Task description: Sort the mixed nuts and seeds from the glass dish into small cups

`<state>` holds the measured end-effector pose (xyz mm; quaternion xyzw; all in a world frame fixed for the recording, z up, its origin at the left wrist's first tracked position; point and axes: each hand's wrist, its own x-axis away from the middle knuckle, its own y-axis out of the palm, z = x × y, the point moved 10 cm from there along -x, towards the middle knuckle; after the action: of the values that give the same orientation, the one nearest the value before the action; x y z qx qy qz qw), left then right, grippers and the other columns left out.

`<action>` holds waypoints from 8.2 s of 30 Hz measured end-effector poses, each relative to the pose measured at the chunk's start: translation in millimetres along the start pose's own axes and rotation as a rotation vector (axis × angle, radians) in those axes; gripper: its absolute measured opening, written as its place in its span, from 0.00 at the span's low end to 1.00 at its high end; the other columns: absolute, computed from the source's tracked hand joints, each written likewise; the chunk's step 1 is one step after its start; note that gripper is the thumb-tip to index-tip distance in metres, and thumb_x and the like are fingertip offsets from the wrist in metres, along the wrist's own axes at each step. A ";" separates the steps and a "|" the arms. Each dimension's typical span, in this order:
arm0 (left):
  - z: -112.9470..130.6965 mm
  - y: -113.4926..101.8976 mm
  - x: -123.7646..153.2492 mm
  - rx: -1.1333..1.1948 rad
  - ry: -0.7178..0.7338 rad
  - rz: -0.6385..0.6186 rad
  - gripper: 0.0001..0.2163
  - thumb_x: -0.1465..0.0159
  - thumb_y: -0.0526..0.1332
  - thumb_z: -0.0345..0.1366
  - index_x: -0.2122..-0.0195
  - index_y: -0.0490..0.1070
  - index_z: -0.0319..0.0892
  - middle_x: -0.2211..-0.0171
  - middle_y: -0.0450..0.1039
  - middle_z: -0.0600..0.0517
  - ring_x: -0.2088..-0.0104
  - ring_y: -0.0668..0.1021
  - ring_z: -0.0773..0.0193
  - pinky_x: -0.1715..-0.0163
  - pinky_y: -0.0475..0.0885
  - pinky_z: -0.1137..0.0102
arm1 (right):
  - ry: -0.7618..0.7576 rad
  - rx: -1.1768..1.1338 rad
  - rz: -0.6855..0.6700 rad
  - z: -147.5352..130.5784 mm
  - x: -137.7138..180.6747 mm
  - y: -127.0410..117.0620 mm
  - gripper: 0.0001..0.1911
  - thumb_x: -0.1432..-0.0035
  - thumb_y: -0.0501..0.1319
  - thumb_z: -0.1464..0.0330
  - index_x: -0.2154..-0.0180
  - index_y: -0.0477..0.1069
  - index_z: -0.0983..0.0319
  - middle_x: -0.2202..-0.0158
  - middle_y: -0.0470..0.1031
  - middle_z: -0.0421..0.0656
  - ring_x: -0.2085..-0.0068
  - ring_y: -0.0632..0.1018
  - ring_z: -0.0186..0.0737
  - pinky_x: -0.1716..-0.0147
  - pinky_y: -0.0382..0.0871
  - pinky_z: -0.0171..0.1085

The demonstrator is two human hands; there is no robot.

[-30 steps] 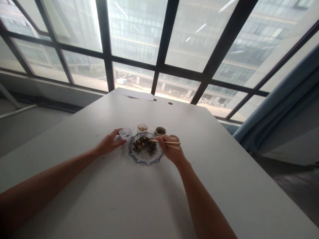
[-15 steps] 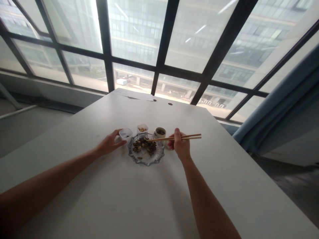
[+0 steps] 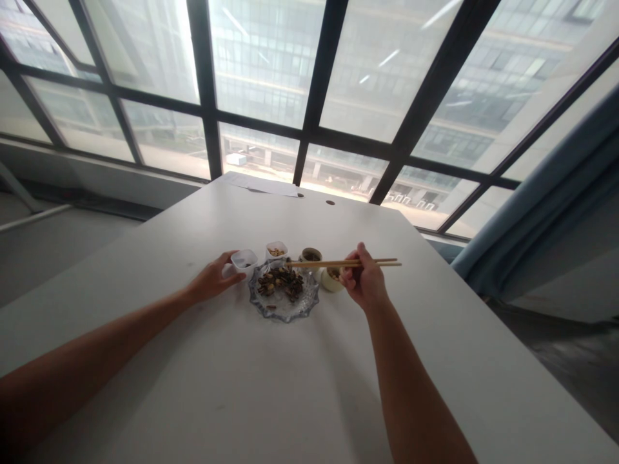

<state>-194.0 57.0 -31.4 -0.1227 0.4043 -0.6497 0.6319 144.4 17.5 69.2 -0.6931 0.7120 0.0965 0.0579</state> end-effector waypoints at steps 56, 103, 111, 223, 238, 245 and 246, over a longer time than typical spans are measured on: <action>-2.1 4.4 -1.2 0.008 0.018 -0.007 0.33 0.42 0.62 0.56 0.41 0.64 0.41 0.51 0.76 0.42 0.51 0.79 0.49 0.50 0.72 0.57 | -0.123 0.619 -0.043 -7.3 20.1 28.2 0.35 0.42 0.53 0.37 0.80 0.69 0.62 0.88 0.66 0.40 0.87 0.64 0.31 0.88 0.57 0.32; -3.7 6.4 -1.6 0.005 0.014 -0.026 0.33 0.41 0.61 0.55 0.40 0.63 0.41 0.51 0.76 0.41 0.51 0.79 0.48 0.48 0.71 0.56 | -0.266 0.567 0.113 -15.0 22.5 23.8 0.32 0.40 0.54 0.40 0.76 0.70 0.61 0.84 0.71 0.42 0.83 0.70 0.35 0.84 0.63 0.34; 0.3 3.9 -1.6 0.004 0.018 -0.014 0.32 0.41 0.62 0.55 0.40 0.64 0.41 0.51 0.77 0.41 0.51 0.79 0.49 0.49 0.72 0.56 | -0.309 0.682 0.077 -18.3 25.2 28.6 0.30 0.37 0.54 0.43 0.76 0.71 0.60 0.82 0.72 0.42 0.81 0.72 0.36 0.81 0.66 0.35; -1.2 4.3 -1.9 0.035 0.037 -0.008 0.31 0.41 0.62 0.55 0.41 0.64 0.42 0.51 0.77 0.42 0.51 0.79 0.49 0.49 0.72 0.57 | -0.002 0.118 0.355 50.3 6.1 -4.2 0.31 0.46 0.58 0.38 0.77 0.69 0.60 0.87 0.72 0.42 0.88 0.70 0.37 0.91 0.63 0.35; -0.8 4.2 -1.7 0.026 0.030 -0.006 0.31 0.42 0.62 0.55 0.41 0.64 0.43 0.52 0.78 0.42 0.52 0.79 0.49 0.49 0.72 0.56 | -0.228 0.137 0.472 18.4 13.8 -27.5 0.30 0.42 0.58 0.41 0.76 0.69 0.61 0.87 0.72 0.41 0.89 0.70 0.35 0.90 0.64 0.33; -3.8 5.0 -1.8 0.029 0.021 -0.001 0.32 0.41 0.62 0.55 0.41 0.64 0.42 0.52 0.78 0.42 0.51 0.79 0.49 0.49 0.72 0.56 | -0.037 0.122 0.333 44.6 0.5 -22.0 0.33 0.51 0.62 0.37 0.77 0.71 0.62 0.87 0.73 0.43 0.89 0.69 0.34 0.91 0.63 0.33; -3.4 4.8 -1.8 0.029 0.024 -0.001 0.32 0.42 0.62 0.55 0.41 0.64 0.42 0.52 0.78 0.42 0.52 0.79 0.49 0.49 0.72 0.56 | -0.034 0.175 0.310 44.9 1.5 -18.0 0.34 0.52 0.62 0.37 0.77 0.71 0.62 0.86 0.73 0.43 0.89 0.70 0.35 0.91 0.64 0.33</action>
<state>-192.4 60.6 -36.3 -0.1061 0.4023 -0.6572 0.6285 160.0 25.4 24.2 -0.5658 0.8148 0.0539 0.1146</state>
